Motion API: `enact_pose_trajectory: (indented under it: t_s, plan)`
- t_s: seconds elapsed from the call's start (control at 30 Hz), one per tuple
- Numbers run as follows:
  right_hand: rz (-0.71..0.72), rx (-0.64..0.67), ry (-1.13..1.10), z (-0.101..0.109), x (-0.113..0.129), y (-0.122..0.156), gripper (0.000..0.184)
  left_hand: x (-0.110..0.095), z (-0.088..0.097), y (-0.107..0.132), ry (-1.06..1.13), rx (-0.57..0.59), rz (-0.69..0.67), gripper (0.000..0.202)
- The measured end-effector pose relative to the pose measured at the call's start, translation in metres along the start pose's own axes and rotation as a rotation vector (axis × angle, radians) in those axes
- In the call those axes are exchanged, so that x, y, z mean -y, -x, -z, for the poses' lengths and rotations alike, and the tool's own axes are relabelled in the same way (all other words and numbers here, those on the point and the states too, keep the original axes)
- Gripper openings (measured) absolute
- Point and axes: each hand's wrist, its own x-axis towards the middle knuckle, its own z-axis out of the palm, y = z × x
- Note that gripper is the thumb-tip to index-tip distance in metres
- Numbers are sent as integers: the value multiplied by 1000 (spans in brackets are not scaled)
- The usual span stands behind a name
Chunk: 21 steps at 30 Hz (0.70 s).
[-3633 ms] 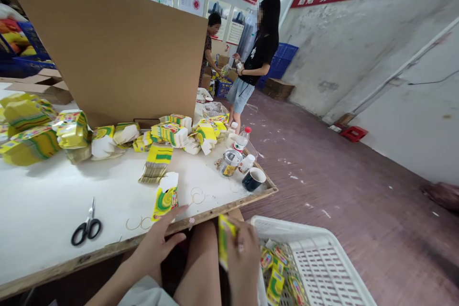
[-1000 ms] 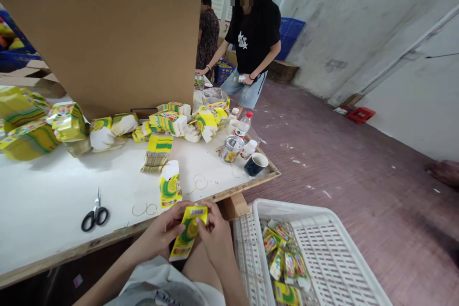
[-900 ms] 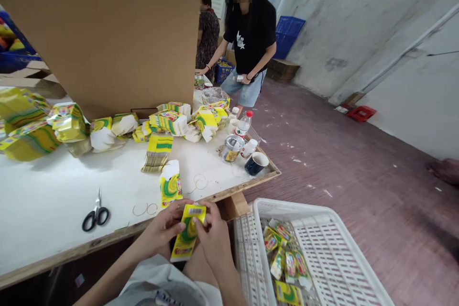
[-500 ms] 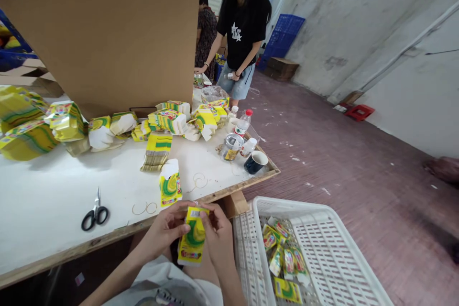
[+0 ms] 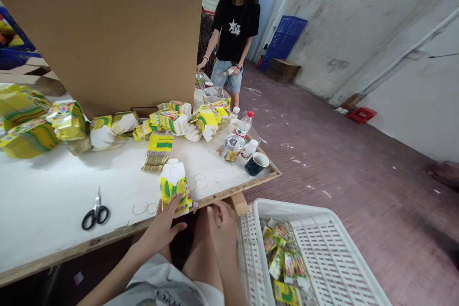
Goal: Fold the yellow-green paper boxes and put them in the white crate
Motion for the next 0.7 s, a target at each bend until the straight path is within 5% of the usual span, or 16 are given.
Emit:
enact_pose_trajectory:
  t_s: [0.1, 0.17, 0.37, 0.43, 0.53, 0.7]
  plan:
    - [-148, 127, -219, -56, 4, -2, 32, -2, -3, 1, 80, -11, -19, 78]
    - [-188, 160, -321, -76, 5, -7, 31, -1, -1, 2, 177, -33, -34, 76]
    - [-256, 169, -532, -66, -2, -8, 36, -8, 10, -1, 784, -380, 77, 64]
    - [-287, 206, -611, -57, -2, 2, 35, -16, 12, -4, 1075, -311, 123, 63]
    - [-383, 271, -783, -47, 2, 17, 33, -26, 10, -6, 1401, -56, 182, 52]
    - [-387, 281, -856, -35, 13, 25, 30, -32, 9, -5, 1537, 48, 135, 39]
